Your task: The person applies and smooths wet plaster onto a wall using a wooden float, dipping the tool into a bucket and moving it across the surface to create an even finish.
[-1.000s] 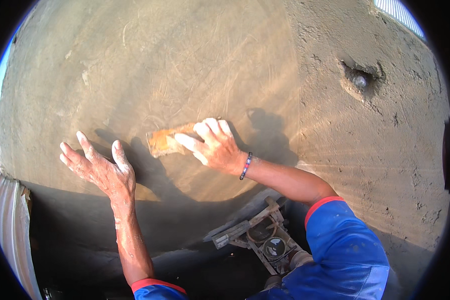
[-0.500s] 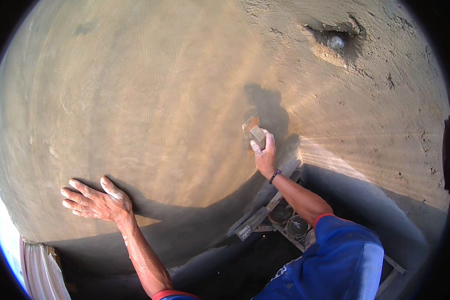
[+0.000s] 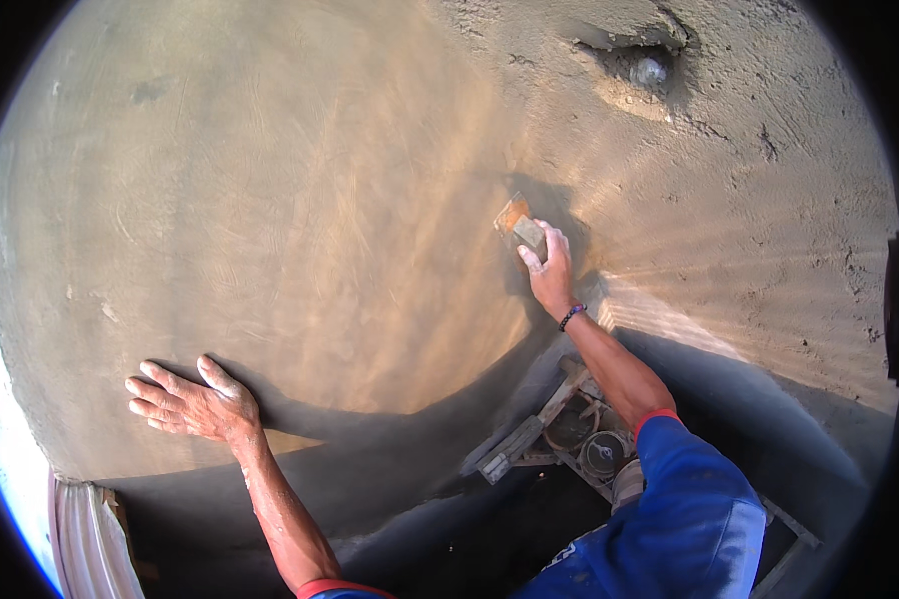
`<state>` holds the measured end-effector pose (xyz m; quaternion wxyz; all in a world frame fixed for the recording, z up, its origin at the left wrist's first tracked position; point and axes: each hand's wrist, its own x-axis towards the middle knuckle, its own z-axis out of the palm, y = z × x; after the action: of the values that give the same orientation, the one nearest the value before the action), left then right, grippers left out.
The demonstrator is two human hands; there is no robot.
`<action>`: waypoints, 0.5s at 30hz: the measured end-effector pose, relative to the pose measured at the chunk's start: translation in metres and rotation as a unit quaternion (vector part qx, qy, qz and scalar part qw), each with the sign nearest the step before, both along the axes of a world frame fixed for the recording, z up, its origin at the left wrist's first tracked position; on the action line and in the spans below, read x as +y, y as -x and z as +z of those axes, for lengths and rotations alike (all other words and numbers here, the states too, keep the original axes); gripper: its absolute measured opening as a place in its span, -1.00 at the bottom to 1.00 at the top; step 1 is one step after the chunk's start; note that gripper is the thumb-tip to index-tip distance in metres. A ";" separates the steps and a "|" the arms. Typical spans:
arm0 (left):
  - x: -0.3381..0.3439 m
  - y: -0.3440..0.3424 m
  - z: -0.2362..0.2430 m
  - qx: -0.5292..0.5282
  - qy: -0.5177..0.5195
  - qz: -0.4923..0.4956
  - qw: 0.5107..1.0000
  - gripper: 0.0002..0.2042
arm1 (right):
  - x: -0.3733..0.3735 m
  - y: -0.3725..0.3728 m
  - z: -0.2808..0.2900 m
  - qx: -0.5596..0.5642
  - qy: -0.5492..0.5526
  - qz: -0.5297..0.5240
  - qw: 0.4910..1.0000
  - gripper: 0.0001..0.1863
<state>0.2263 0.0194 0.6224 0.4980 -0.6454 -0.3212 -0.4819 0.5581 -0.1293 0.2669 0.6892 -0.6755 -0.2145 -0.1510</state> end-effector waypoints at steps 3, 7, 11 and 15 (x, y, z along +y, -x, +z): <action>0.005 0.014 -0.002 0.018 0.003 0.013 1.000 -0.22 | 0.020 0.022 0.115 -0.159 -0.031 -0.005 0.987 -0.36; 0.000 0.018 -0.002 0.011 0.004 0.019 1.000 -0.22 | 0.014 -0.017 0.249 -0.222 -0.044 -0.041 0.973 -0.33; -0.002 0.010 -0.002 0.009 0.006 0.003 1.000 -0.23 | -0.003 -0.043 0.178 -0.113 -0.036 -0.091 0.989 -0.39; -0.003 -0.001 -0.001 0.012 0.012 0.016 1.000 -0.27 | -0.012 -0.025 0.077 -0.060 -0.025 -0.062 0.996 -0.37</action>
<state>0.2270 0.0167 0.6214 0.5018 -0.6518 -0.3311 -0.4624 0.5831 -0.1413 0.3435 0.6811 -0.6595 -0.2091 -0.2396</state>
